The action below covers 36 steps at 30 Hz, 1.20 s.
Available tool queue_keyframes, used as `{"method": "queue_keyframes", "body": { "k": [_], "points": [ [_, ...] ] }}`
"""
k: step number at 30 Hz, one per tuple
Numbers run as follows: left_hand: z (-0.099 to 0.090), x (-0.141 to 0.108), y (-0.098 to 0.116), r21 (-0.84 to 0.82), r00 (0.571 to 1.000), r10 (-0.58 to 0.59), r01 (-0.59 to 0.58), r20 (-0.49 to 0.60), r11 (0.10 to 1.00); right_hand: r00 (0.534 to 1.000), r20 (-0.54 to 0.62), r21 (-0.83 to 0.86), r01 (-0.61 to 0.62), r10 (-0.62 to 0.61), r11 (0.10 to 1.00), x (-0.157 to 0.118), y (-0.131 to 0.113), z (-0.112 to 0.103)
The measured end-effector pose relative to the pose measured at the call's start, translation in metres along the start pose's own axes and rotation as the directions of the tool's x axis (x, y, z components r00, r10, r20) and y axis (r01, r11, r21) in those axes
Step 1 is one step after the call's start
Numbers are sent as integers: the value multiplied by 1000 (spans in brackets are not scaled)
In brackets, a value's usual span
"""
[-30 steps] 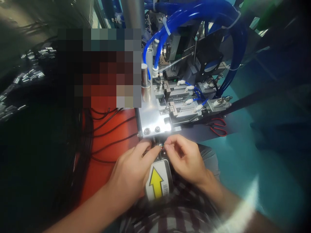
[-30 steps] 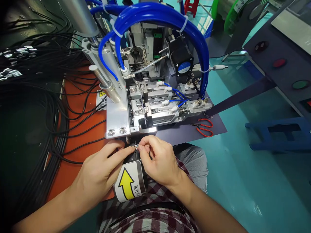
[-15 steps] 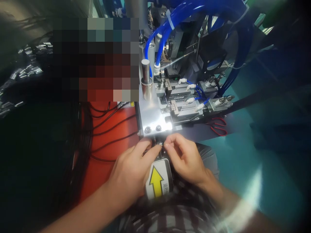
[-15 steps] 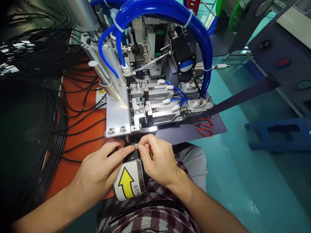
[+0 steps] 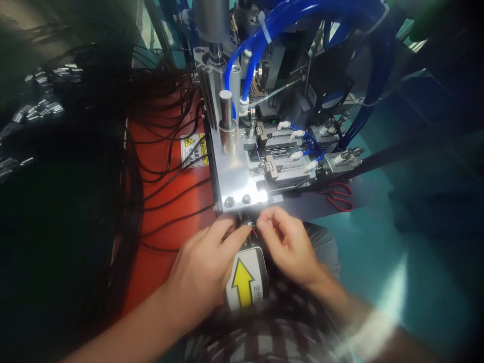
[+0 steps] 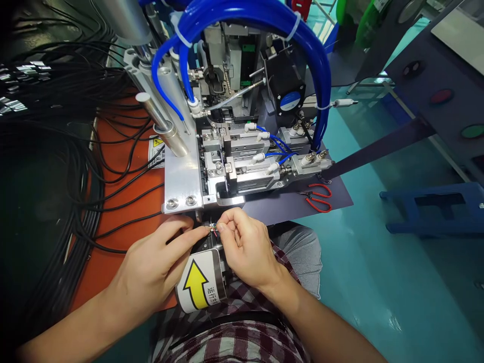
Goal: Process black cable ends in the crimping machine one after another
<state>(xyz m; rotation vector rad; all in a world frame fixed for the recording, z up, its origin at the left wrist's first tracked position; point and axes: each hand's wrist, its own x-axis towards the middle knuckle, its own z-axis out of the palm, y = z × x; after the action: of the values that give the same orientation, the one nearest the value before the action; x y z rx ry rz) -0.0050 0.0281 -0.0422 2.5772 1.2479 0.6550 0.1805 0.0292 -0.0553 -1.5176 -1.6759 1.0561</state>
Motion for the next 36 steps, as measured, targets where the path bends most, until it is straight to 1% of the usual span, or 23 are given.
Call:
{"method": "queue_keyframes", "body": {
  "k": [9,13,19,28,36],
  "points": [
    [0,1,0,10,1000,12,-12,-15,1000,1000,1,65,-30,30,997,0,-6,1],
    [1,1,0,13,1000,12,-12,-19,1000,1000,-10,63,-26,27,998,1,-6,1],
    [0,2,0,14,1000,8,-8,-13,1000,998,-14,55,-54,55,997,1,-4,2],
    [0,0,0,3,1000,11,-11,-14,1000,1000,1,49,-28,28,998,1,-8,1],
    [0,-1,-1,-14,1000,14,-14,-8,1000,999,-14,35,-31,32,999,1,-7,2]
  ]
}}
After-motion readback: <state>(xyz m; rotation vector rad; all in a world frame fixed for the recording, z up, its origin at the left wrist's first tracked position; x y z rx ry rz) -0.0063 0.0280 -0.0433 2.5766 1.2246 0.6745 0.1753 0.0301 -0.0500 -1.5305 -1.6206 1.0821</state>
